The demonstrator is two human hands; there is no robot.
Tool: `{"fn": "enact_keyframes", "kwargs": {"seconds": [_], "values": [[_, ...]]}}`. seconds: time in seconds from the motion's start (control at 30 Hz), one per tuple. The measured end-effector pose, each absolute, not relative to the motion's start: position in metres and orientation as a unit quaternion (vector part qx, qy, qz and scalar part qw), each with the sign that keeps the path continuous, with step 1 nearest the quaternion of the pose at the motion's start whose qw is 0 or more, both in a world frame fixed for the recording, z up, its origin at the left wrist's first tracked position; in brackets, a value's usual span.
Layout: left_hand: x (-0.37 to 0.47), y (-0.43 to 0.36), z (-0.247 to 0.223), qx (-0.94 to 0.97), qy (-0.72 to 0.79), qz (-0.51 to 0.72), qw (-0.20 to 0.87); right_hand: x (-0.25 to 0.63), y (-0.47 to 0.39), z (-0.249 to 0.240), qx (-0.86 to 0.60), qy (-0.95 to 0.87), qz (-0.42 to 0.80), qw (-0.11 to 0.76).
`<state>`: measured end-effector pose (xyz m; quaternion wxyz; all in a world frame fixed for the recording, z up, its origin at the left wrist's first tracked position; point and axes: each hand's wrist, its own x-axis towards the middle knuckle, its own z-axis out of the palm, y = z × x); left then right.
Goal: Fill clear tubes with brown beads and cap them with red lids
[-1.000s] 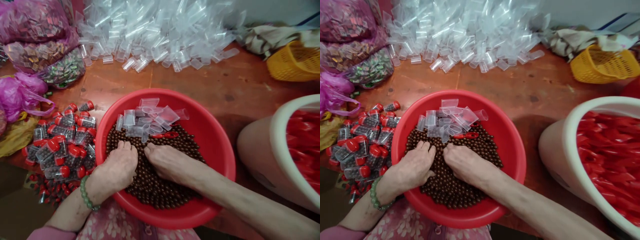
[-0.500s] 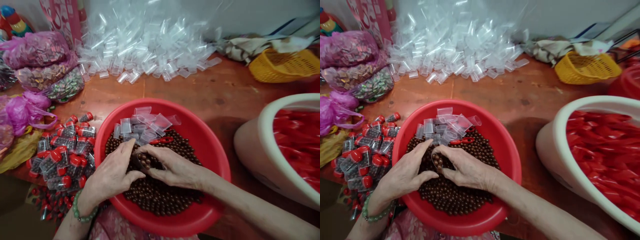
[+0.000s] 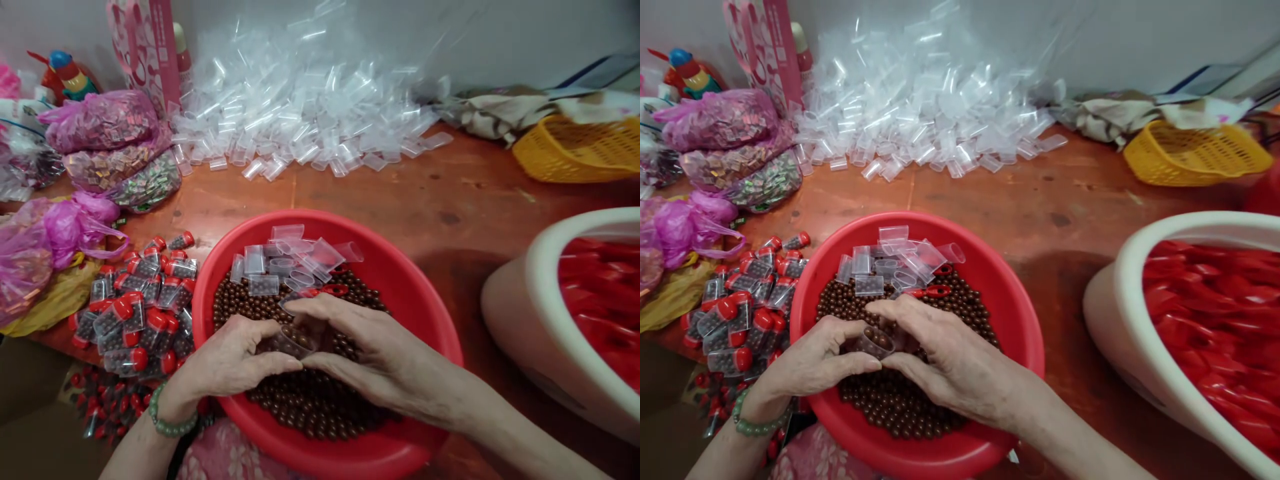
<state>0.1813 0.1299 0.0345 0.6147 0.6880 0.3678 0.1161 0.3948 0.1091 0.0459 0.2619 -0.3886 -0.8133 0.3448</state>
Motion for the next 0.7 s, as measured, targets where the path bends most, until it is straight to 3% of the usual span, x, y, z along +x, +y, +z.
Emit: {"fn": "enact_keyframes", "kwargs": {"seconds": [0.13,0.43,0.57,0.7], "values": [[0.179,0.134,0.033,0.694,0.351,0.084,0.622,0.393,0.114,0.050,-0.344,-0.837,0.361,0.227],[0.179,0.137,0.031,0.705,0.364,0.102,0.599,0.386,0.091,0.036,-0.387,-0.861,0.267,0.193],[0.179,0.139,0.029,0.698,0.376,0.105,0.600,0.400,0.083,0.038,-0.409,-0.846,0.290,0.182],[0.180,0.139,0.027,0.674,0.421,0.125,0.594,0.423,0.100,0.037,-0.469,-0.830,0.291,0.079]]}}
